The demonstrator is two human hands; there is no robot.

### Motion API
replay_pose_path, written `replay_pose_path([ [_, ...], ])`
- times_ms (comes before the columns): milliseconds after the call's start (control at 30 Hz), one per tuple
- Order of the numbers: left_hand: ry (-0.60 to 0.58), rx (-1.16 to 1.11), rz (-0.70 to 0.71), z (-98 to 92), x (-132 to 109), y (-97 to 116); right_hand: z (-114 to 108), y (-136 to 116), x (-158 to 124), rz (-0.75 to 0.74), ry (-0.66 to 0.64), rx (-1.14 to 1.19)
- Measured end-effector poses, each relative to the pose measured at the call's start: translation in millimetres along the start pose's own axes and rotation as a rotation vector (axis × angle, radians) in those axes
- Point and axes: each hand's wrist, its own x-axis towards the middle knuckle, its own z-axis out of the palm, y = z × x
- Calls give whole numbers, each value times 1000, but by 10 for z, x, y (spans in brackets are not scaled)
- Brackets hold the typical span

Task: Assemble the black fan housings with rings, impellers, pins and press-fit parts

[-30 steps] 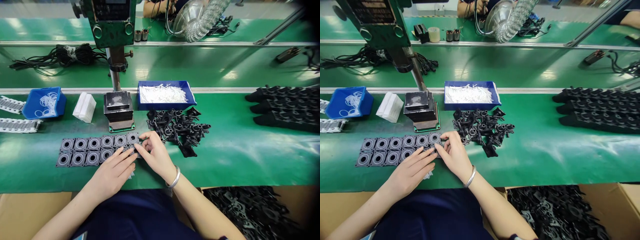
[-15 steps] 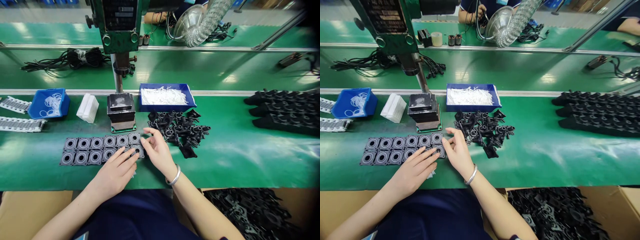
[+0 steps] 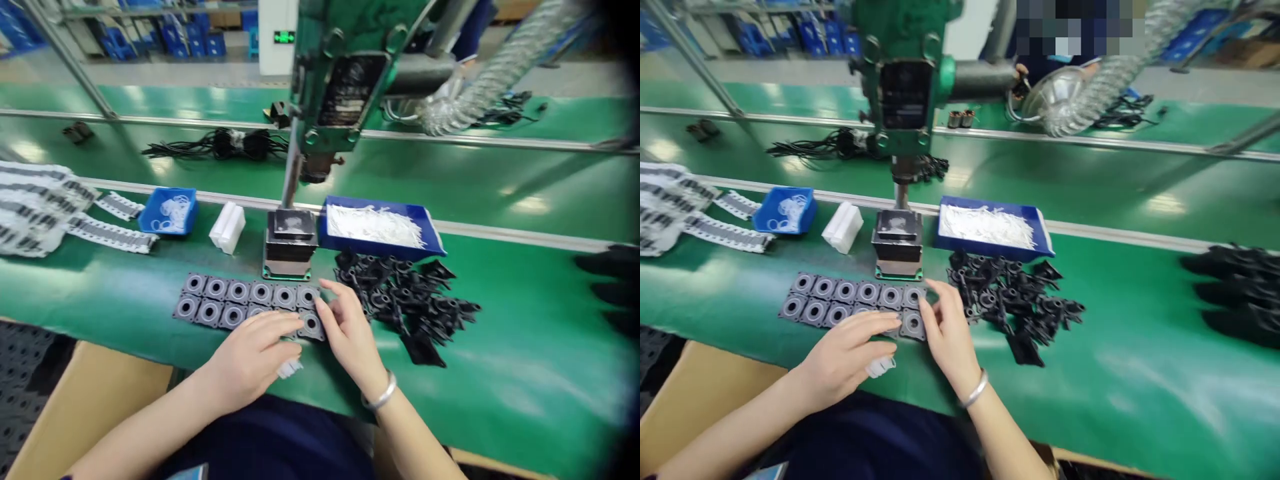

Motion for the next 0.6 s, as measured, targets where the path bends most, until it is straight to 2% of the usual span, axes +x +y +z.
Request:
replay_pose_path([
  [67, 24, -48, -139, -266, -4, -113, 23, 17, -2, -11, 8, -21],
  [133, 20, -15, -310, -588, 11, -317, 52, 30, 10, -37, 6, -31],
  [233, -55, 124, -623, -1082, 82, -786, 79, 45, 28, -63, 4, -33],
  [333, -189, 342, -913, -1470, 206, -1359, 72, 87, 21, -48, 23, -50],
  [400, -195, 409, -997, -1635, 298, -1715, 60, 141, -1, -32, 67, -56],
  [467, -264, 404, -1079, -1726, 382, -2005, 54, 205, -28, -46, 136, -58],
  [600, -407, 332, -1231, -1768, 520, -2348, 71, 290, -56, -179, 257, -101],
])
